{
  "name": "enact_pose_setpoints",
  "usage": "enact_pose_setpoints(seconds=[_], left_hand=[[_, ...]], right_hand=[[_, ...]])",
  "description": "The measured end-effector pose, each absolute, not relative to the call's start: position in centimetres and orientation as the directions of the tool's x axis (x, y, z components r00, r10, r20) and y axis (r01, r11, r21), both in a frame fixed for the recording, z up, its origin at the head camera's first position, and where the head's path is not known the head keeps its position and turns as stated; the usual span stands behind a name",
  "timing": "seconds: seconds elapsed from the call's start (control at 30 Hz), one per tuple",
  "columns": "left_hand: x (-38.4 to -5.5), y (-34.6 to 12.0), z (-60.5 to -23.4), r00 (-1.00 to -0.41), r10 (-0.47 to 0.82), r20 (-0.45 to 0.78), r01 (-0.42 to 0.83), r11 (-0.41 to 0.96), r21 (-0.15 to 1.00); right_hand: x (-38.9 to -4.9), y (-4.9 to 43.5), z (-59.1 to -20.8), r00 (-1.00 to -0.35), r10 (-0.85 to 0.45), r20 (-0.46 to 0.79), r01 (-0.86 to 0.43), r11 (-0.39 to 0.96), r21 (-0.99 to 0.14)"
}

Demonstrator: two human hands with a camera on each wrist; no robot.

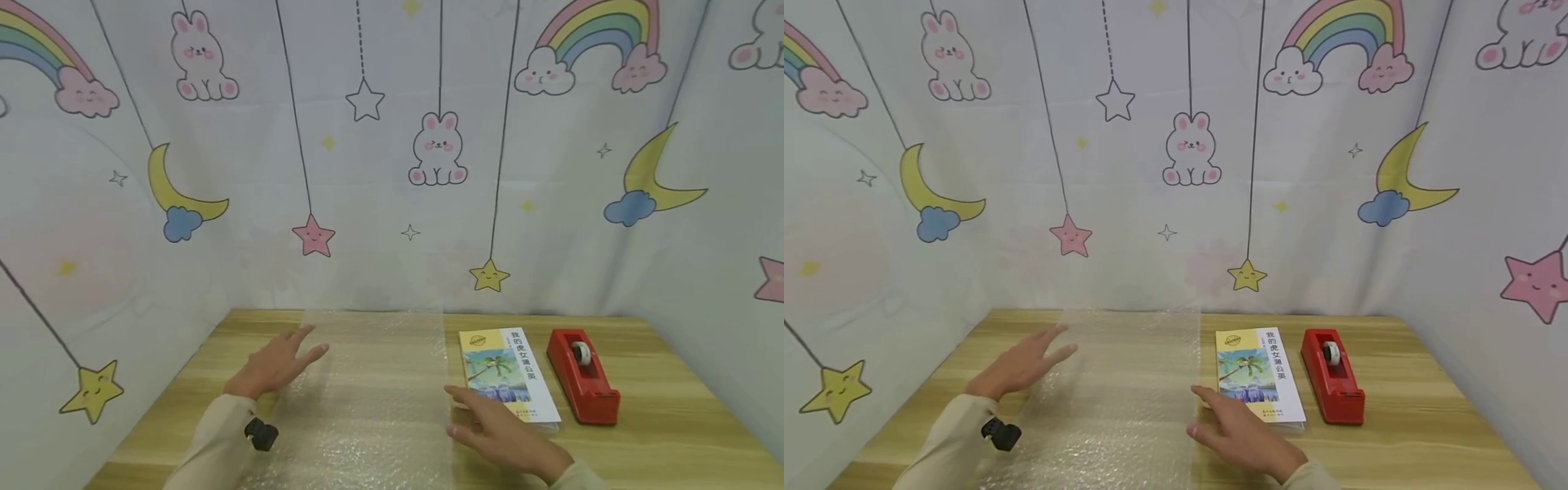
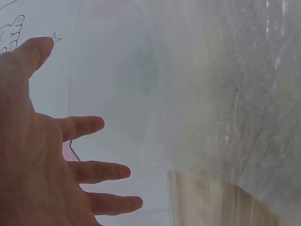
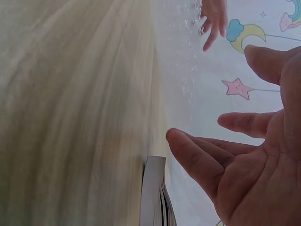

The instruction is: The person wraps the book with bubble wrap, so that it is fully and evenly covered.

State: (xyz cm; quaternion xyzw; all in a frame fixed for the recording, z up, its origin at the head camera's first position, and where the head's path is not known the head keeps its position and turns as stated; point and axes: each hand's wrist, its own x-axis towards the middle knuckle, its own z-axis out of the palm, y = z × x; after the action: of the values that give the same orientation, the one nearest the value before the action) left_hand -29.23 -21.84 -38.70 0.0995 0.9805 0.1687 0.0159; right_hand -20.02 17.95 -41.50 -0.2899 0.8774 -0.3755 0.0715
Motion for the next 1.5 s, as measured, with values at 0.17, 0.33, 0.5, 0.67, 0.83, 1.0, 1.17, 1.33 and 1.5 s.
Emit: enact_pose_setpoints(seconds=[0.17,0.33,0.5,0.67,0.83,1.0,1.17,1.33,1.5], left_hand=[[-29.6,-22.2,-38.6,-0.974,0.228,-0.01,0.206,0.896,0.394],[-29.8,-22.6,-38.9,-0.966,0.258,-0.011,0.226,0.867,0.443],[-30.4,-23.3,-39.4,-0.954,0.301,0.001,0.27,0.855,0.443],[-30.9,-24.2,-39.8,-0.95,0.313,-0.006,0.271,0.833,0.483],[-31.2,-24.6,-40.1,-0.946,0.323,-0.01,0.27,0.807,0.526],[-31.3,-24.8,-40.1,-0.944,0.331,-0.019,0.259,0.773,0.579],[-31.2,-25.0,-39.8,-0.935,0.353,0.007,0.295,0.771,0.565],[-31.1,-25.3,-39.9,-0.931,0.364,0.029,0.32,0.775,0.545],[-30.9,-25.7,-40.0,-0.936,0.351,0.035,0.308,0.763,0.568]], right_hand=[[-20.2,17.9,-42.1,-0.806,-0.589,0.055,-0.414,0.496,-0.763],[-20.3,17.9,-42.4,-0.79,-0.612,0.042,-0.4,0.462,-0.792],[-20.2,17.8,-42.6,-0.775,-0.631,0.041,-0.401,0.44,-0.804],[-20.3,17.7,-42.6,-0.78,-0.626,0.029,-0.375,0.43,-0.821],[-20.2,17.6,-42.7,-0.791,-0.611,0.032,-0.351,0.41,-0.842],[-20.1,17.5,-43.0,-0.804,-0.592,0.054,-0.354,0.403,-0.844],[-20.2,17.5,-43.1,-0.816,-0.57,0.091,-0.378,0.41,-0.83],[-20.5,17.6,-43.1,-0.833,-0.538,0.129,-0.402,0.428,-0.81],[-20.9,17.7,-42.8,-0.853,-0.513,0.094,-0.355,0.44,-0.825]])
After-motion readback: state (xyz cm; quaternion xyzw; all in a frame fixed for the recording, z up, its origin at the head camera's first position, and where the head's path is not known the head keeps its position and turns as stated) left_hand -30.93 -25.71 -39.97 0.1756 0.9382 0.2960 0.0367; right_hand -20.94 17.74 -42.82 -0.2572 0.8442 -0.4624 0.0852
